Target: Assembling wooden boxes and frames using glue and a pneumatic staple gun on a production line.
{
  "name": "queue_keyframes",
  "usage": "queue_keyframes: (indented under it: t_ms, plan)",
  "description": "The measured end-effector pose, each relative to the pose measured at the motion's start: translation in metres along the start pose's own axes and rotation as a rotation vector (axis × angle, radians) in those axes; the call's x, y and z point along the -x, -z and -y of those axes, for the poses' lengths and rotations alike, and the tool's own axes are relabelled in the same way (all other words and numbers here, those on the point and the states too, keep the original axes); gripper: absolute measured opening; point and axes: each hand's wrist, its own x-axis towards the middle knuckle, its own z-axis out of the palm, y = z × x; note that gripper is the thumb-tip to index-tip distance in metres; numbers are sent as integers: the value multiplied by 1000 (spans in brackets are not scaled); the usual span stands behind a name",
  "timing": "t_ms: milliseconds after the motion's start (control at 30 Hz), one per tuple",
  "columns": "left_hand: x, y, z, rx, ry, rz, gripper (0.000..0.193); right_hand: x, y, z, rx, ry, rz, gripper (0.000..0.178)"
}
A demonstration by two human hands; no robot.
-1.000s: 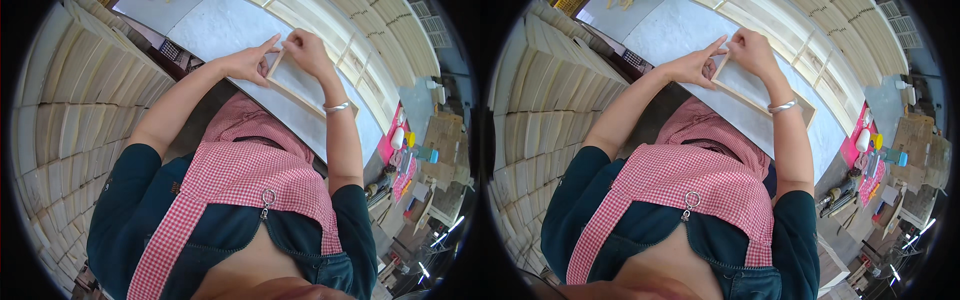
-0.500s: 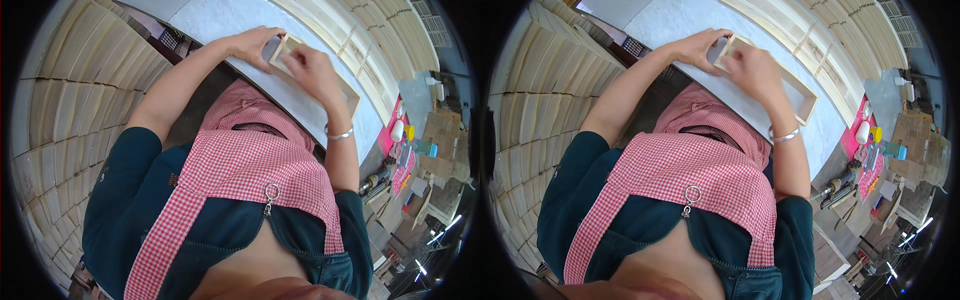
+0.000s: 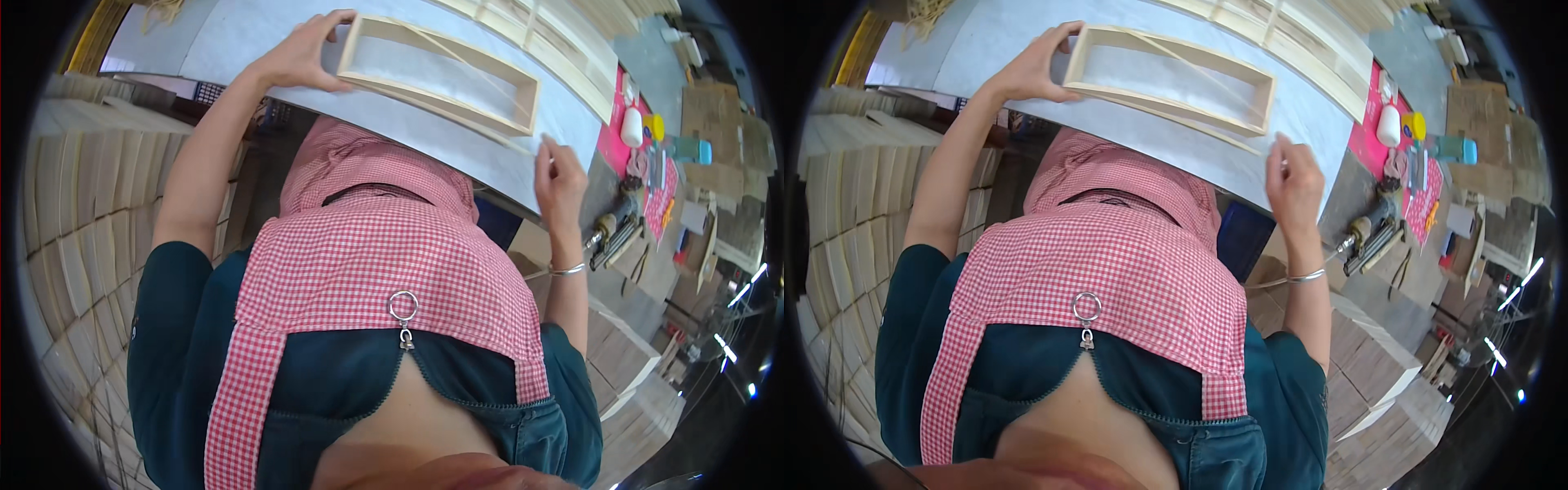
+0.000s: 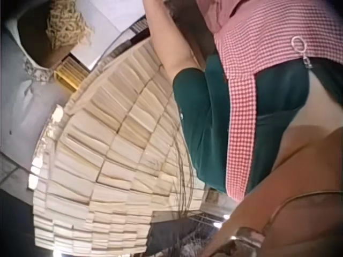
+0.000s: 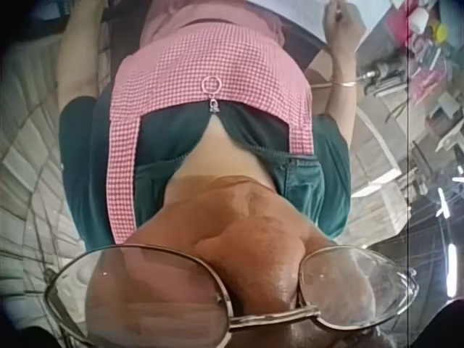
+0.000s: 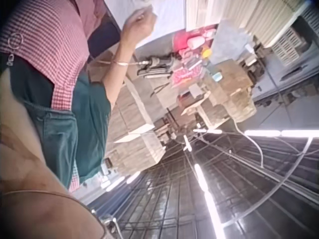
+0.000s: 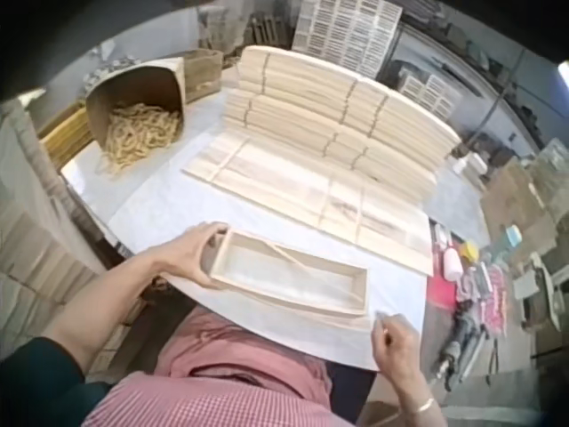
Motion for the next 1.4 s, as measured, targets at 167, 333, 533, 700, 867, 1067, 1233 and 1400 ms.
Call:
queue_keyframes:
  t_ms: [167, 333, 533, 700, 867, 1067, 1233, 1400]
  plan:
    - [-10, -3, 2, 2, -66, -10, 106, -33, -1, -52, -76, -80, 140, 53]
    - [-9, -2, 1, 13, -50, 2, 109, -73, -11, -69, -232, -65, 402, 62]
    - [-5, 4, -6, 2, 39, 38, 111, -61, -37, -74, -404, 20, 175, 51]
    - [-6, 10, -15, 101, -18, -50, 86, -62, -20, -55, -722, -162, -7, 42]
    - [-2, 26, -61, 526, 613, 271, 94, -74, -2, -46, -422, -268, 20, 28]
    - [-5, 21, -40, 405, 573, 139, 84, -68, -48, -85, -351, -458, 160, 30]
    - [17, 11, -19, 405, 294, -76, 75, -42, -22, -65, -593, -563, 119, 52]
    - [18, 2, -11, 172, 74, -70, 93, -37, -14, -75, -452, -178, 301, 105]
